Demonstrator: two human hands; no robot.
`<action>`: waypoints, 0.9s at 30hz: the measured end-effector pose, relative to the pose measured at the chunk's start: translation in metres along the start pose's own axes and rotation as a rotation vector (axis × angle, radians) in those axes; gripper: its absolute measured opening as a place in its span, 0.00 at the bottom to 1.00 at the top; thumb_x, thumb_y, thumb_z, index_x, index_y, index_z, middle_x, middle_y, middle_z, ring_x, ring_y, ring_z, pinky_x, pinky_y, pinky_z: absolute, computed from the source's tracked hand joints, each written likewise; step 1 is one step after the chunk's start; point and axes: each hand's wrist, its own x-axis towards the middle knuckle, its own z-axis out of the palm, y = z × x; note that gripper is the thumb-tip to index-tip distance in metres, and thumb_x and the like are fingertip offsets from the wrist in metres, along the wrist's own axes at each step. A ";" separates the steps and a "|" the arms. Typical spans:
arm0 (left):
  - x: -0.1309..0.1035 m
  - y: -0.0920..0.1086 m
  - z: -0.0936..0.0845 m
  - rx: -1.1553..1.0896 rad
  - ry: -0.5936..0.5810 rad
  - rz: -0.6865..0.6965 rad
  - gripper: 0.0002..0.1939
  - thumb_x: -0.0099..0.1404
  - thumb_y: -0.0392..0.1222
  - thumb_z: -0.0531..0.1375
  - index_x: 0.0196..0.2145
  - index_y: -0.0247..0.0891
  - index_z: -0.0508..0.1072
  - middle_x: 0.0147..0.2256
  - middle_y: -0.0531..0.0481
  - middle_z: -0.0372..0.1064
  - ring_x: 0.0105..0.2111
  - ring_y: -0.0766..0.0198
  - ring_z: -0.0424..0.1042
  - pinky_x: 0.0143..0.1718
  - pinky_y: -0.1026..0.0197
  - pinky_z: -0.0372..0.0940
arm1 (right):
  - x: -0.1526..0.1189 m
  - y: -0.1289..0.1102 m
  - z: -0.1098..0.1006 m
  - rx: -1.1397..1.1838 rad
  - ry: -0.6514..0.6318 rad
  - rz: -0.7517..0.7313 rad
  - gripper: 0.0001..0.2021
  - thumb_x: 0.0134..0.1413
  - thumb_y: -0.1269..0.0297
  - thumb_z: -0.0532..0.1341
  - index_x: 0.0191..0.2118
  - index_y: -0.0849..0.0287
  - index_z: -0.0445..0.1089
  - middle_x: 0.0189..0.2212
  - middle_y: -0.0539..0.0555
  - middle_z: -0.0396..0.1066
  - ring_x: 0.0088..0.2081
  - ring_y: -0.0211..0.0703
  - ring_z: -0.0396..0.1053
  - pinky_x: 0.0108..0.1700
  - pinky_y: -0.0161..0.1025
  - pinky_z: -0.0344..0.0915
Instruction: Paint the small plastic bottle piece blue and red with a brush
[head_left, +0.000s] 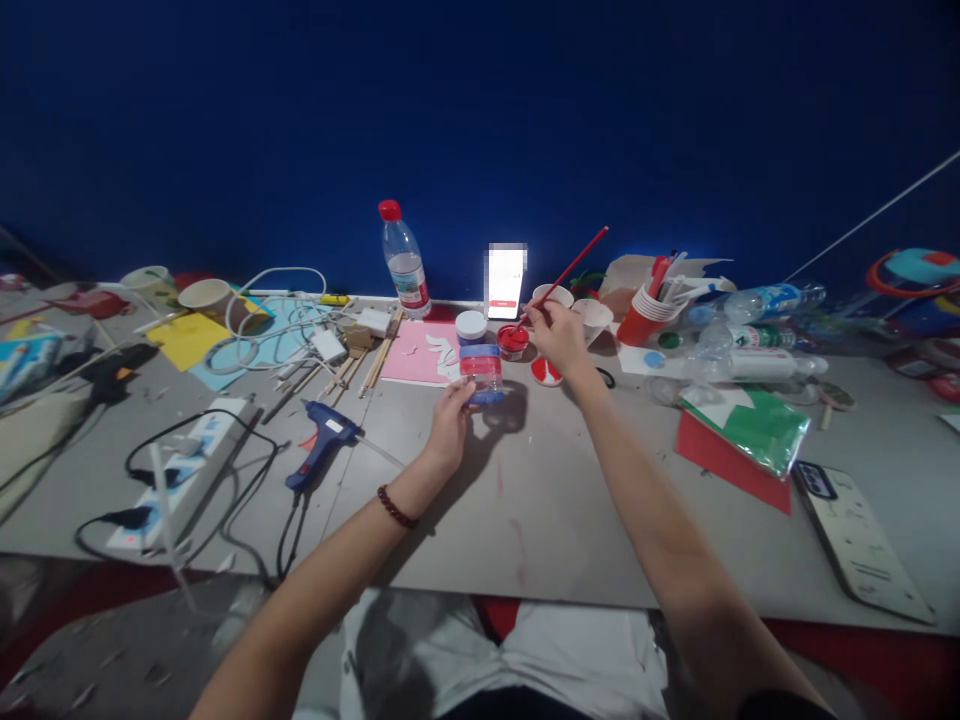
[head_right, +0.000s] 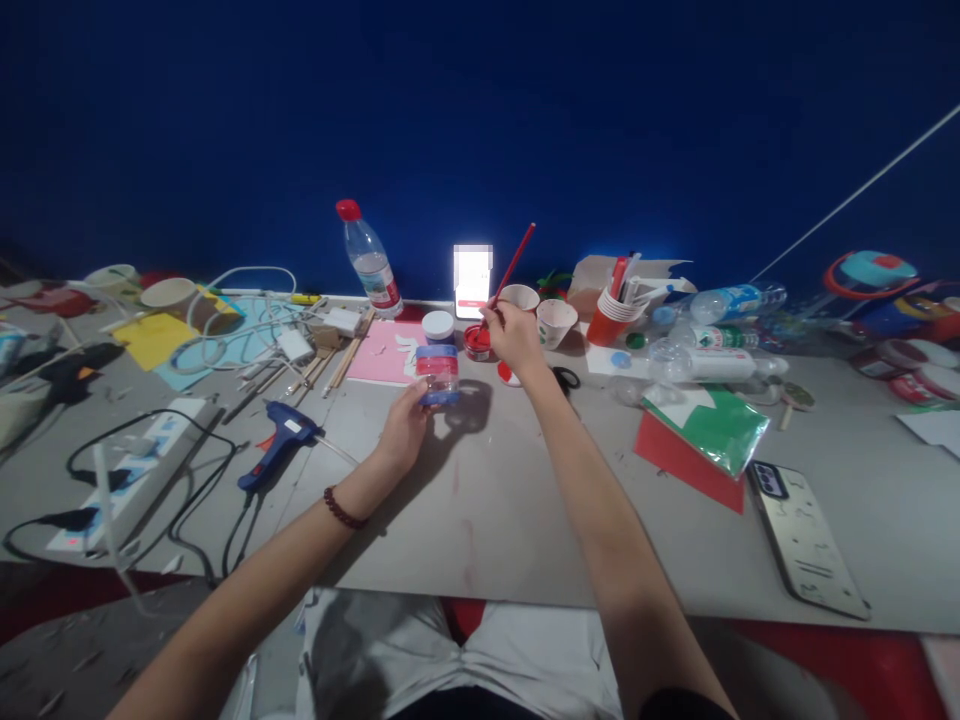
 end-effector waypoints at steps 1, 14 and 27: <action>-0.001 0.001 0.001 -0.004 0.002 -0.003 0.12 0.55 0.50 0.67 0.34 0.41 0.76 0.38 0.48 0.76 0.44 0.56 0.73 0.49 0.54 0.64 | 0.000 0.001 0.000 0.008 0.011 -0.002 0.13 0.64 0.55 0.55 0.36 0.56 0.72 0.33 0.57 0.77 0.35 0.49 0.76 0.43 0.48 0.73; -0.001 0.001 0.002 -0.035 0.008 -0.009 0.10 0.54 0.45 0.68 0.33 0.41 0.75 0.38 0.48 0.76 0.43 0.57 0.74 0.51 0.54 0.64 | 0.000 0.005 0.003 0.062 0.014 0.053 0.12 0.63 0.56 0.57 0.37 0.56 0.73 0.32 0.55 0.78 0.35 0.48 0.77 0.43 0.47 0.74; 0.000 0.003 0.000 0.013 -0.015 -0.017 0.10 0.56 0.47 0.66 0.34 0.42 0.75 0.39 0.48 0.76 0.43 0.57 0.73 0.47 0.55 0.64 | 0.001 0.002 -0.001 0.041 0.011 0.032 0.16 0.64 0.52 0.56 0.35 0.57 0.73 0.32 0.57 0.77 0.34 0.49 0.77 0.43 0.50 0.75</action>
